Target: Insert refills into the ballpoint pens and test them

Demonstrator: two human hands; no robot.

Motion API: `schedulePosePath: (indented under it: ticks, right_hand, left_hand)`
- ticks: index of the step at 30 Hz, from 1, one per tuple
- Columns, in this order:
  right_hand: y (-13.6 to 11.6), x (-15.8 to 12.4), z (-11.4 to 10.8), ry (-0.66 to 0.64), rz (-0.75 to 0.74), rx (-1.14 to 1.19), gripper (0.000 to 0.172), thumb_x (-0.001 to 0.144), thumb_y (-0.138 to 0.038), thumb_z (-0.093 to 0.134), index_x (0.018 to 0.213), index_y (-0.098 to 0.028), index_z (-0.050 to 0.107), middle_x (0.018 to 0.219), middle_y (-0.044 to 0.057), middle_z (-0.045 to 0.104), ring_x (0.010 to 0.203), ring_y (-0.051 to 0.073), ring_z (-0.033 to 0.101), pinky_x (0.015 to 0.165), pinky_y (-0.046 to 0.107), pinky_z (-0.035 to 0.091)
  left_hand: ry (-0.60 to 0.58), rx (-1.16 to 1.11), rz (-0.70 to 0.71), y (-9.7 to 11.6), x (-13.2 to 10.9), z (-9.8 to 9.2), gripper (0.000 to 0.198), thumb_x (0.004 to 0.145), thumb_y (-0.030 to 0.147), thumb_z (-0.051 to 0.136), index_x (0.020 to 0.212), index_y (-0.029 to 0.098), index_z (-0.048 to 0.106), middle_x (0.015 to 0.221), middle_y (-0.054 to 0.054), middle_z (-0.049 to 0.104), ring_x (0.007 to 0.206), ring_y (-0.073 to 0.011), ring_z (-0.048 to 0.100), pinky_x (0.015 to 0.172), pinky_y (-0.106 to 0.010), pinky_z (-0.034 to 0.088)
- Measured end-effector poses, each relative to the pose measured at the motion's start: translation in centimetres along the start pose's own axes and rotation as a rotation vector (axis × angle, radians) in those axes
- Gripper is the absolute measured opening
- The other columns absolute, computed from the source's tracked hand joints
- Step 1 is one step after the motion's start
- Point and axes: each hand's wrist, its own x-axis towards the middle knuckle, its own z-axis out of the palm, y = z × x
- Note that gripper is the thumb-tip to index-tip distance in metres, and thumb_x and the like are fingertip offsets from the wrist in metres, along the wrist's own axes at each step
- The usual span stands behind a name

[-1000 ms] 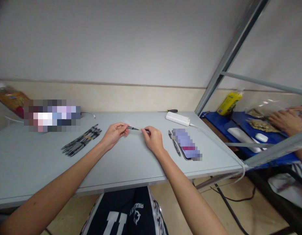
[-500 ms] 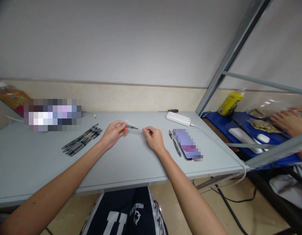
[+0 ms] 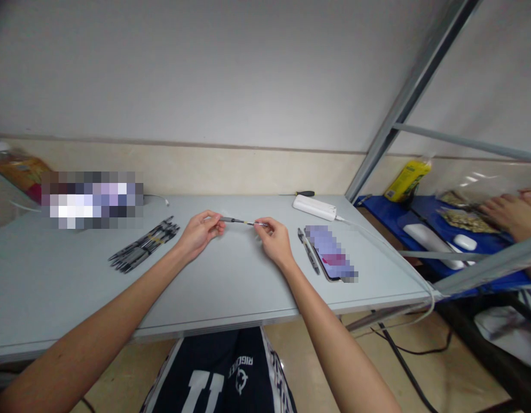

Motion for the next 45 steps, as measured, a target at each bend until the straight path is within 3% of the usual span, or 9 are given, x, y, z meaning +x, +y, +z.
schedulePosePath:
  ticks: [3, 9, 14, 20, 27, 36, 45]
  right_hand:
    - [0.1, 0.1, 0.0, 0.038, 0.004, 0.106, 0.036, 0.069, -0.038, 0.062, 0.1, -0.019, 0.061, 0.083, 0.003, 0.062, 0.062, 0.012, 0.053, 0.051, 0.022, 0.04]
    - [-0.2, 0.0, 0.1, -0.058, 0.129, 0.144, 0.033, 0.077, -0.046, 0.055, 0.068, -0.016, 0.062, 0.056, 0.0, 0.056, 0.046, 0.01, 0.045, 0.045, 0.023, 0.036]
    - [0.6, 0.3, 0.0, 0.006, 0.088, 0.228, 0.031, 0.067, -0.037, 0.066, 0.09, -0.016, 0.064, 0.068, 0.001, 0.061, 0.053, 0.011, 0.05, 0.048, 0.024, 0.04]
    - [1.4, 0.6, 0.0, 0.068, -0.029, 0.202, 0.023, 0.065, -0.03, 0.067, 0.084, -0.017, 0.064, 0.082, 0.005, 0.065, 0.074, 0.016, 0.057, 0.063, 0.028, 0.046]
    - [1.6, 0.7, -0.2, 0.114, -0.027, 0.23, 0.021, 0.065, -0.028, 0.066, 0.084, -0.018, 0.064, 0.081, 0.004, 0.064, 0.071, 0.016, 0.057, 0.059, 0.027, 0.047]
    - [0.9, 0.9, -1.0, 0.316, 0.057, 0.281, 0.025, 0.065, -0.029, 0.062, 0.088, -0.017, 0.062, 0.079, 0.003, 0.064, 0.059, 0.012, 0.054, 0.057, 0.028, 0.045]
    - [0.4, 0.7, -0.9, 0.279, 0.073, 0.286, 0.026, 0.063, -0.029, 0.063, 0.086, -0.017, 0.062, 0.082, 0.004, 0.064, 0.063, 0.014, 0.055, 0.058, 0.028, 0.045]
  left_hand:
    - [0.004, -0.007, 0.001, -0.1, 0.0, 0.0, 0.019, 0.07, 0.026, 0.067, 0.07, 0.013, 0.053, 0.057, -0.003, 0.061, 0.052, -0.009, 0.054, 0.056, -0.023, 0.042]
    - [0.0, 0.004, 0.004, -0.1, 0.1, 0.0, 0.022, 0.069, 0.028, 0.068, 0.07, 0.014, 0.052, 0.056, -0.002, 0.061, 0.052, -0.0095, 0.055, 0.056, -0.023, 0.043]
    - [0.004, 0.09, 0.043, -0.5, 0.4, -0.3, 0.027, 0.07, 0.036, 0.068, 0.066, 0.014, 0.052, 0.053, 0.0, 0.058, 0.047, -0.0073, 0.05, 0.048, -0.02, 0.037]
    - [0.044, 0.011, 0.003, -0.3, 0.2, 0.1, 0.029, 0.069, 0.036, 0.069, 0.063, 0.015, 0.05, 0.051, 0.002, 0.055, 0.045, -0.006, 0.047, 0.047, -0.019, 0.035]
    - [0.149, -0.101, -0.074, 0.2, 0.4, -0.1, 0.023, 0.074, 0.026, 0.065, 0.063, 0.014, 0.048, 0.05, 0.001, 0.055, 0.044, -0.0056, 0.048, 0.047, -0.018, 0.036]
    - [0.198, -0.161, -0.046, 0.1, 0.6, -0.3, 0.019, 0.074, 0.02, 0.065, 0.064, 0.013, 0.05, 0.052, 0.001, 0.056, 0.046, -0.0057, 0.05, 0.05, -0.017, 0.039]
    - [0.186, -0.131, -0.057, 0.0, 0.7, -0.4, 0.022, 0.071, 0.023, 0.067, 0.064, 0.014, 0.048, 0.052, 0.001, 0.056, 0.046, -0.0059, 0.05, 0.049, -0.018, 0.039]
